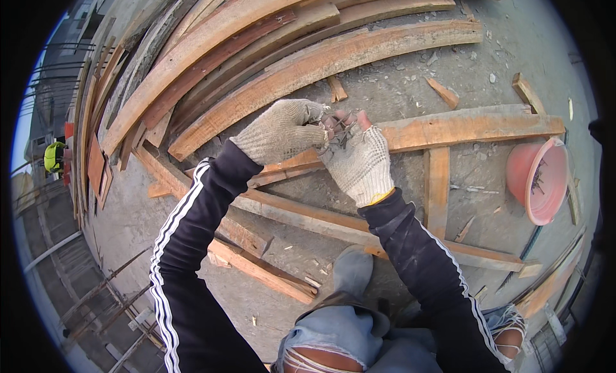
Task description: The person kneels on a concrete floor at a construction site, picking up scattered nails from the ground and placing them into a pink bucket. The person also moves wooden planks and debris to access more nails.
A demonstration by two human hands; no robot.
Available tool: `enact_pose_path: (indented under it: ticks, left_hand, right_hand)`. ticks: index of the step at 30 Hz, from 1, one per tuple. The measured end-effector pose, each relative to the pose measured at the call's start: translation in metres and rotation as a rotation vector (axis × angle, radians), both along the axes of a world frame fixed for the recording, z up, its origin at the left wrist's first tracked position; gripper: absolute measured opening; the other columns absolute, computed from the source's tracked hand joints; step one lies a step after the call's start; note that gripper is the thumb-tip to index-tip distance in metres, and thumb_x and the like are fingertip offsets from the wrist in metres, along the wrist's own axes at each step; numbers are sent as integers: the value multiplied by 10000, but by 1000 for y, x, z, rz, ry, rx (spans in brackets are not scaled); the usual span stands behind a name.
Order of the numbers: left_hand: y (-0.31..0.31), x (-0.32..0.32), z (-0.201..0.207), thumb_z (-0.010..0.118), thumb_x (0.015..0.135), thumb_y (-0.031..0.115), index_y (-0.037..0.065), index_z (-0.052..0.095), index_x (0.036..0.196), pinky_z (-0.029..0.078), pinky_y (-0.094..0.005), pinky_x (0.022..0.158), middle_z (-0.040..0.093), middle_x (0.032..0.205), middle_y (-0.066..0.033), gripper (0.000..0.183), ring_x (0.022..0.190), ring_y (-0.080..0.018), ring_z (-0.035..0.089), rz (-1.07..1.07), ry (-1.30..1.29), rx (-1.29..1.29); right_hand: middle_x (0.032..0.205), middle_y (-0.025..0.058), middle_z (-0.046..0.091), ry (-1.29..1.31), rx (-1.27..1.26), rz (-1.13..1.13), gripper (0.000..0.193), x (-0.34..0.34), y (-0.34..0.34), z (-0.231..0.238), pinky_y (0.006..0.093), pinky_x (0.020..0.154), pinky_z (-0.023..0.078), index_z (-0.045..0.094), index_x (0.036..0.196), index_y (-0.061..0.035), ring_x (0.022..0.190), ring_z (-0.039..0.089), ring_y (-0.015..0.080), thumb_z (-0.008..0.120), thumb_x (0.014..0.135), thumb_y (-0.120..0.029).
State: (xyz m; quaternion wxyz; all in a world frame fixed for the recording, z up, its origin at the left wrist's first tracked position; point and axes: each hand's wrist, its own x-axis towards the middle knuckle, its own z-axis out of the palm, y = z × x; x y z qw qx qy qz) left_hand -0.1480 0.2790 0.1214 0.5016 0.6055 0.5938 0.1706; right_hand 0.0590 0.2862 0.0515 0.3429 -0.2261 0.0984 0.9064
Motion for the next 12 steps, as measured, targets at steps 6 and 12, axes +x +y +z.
enact_pose_path:
  ticks: [6,12]
  left_hand:
    - [-20,3,-17,826,862,268,56,657,1305,522,-455,951,656,1193,-163,519,1136,-315,649,138,606,501]
    - [-11,-75,-114,864,787,419,165,508,1506,408,-613,1094,483,1526,-171,841,1422,-423,470,126,916,228]
  right_hand:
    - [897,60,698,-52,-39,12,397,52,-6,-4,414,730,555,689,966,-117,760,647,241,486,1111,-426]
    - [861,49,693,-99,207,-113,389,147,25,15,411,702,554,677,1024,-106,709,650,226,493,1108,-438]
